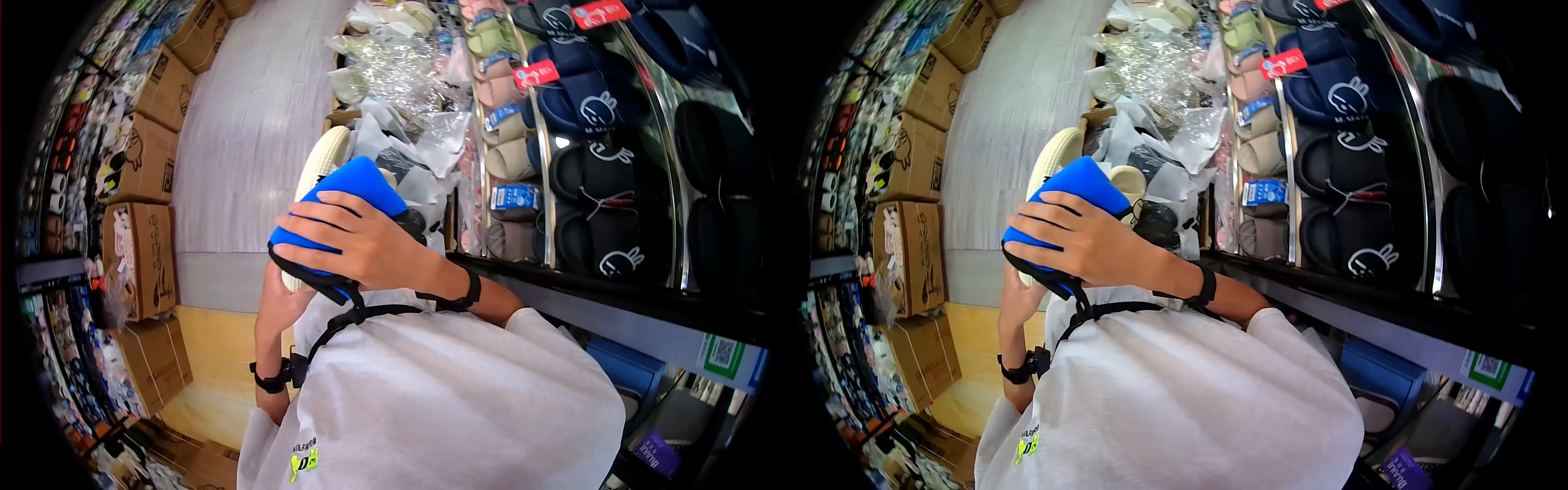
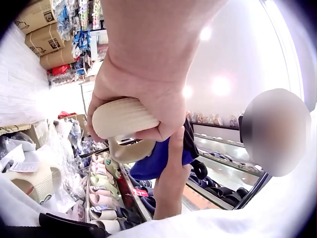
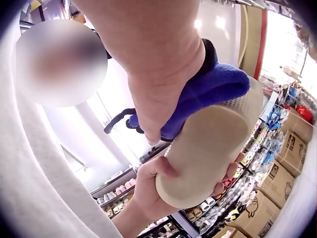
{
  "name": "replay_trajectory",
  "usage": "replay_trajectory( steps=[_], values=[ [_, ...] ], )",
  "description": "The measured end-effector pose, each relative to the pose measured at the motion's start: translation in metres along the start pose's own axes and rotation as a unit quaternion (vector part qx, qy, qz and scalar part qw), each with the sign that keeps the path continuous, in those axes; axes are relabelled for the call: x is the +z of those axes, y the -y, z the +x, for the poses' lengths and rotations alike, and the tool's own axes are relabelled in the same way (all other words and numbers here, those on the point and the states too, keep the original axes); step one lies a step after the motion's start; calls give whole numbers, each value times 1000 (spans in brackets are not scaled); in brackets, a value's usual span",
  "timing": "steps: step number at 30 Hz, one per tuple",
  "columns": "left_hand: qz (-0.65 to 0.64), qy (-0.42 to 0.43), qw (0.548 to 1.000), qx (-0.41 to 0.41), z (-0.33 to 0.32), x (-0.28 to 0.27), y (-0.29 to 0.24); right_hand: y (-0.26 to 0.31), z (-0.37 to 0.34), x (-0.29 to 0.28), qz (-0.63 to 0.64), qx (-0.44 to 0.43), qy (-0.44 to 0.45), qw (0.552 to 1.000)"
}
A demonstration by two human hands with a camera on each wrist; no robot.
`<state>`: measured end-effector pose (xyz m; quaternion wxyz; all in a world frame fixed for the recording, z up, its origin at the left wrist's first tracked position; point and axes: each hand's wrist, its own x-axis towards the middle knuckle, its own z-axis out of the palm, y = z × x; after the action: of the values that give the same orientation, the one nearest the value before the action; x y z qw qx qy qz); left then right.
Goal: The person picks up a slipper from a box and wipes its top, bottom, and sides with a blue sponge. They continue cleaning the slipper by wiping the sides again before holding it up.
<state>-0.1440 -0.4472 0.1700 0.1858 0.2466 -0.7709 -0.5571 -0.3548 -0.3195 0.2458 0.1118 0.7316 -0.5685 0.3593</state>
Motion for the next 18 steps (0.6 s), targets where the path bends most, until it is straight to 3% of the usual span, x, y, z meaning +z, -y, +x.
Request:
replay_trajectory(
  steps=[3, 18],
  values=[
    [-63, 16, 998, -23, 6, 2, -32, 0, 4, -2, 12, -7, 7, 1000],
    [-39, 43, 998, 12, 5, 12, -50, 13, -11, -11, 2, 37, -15, 999]
  ],
)
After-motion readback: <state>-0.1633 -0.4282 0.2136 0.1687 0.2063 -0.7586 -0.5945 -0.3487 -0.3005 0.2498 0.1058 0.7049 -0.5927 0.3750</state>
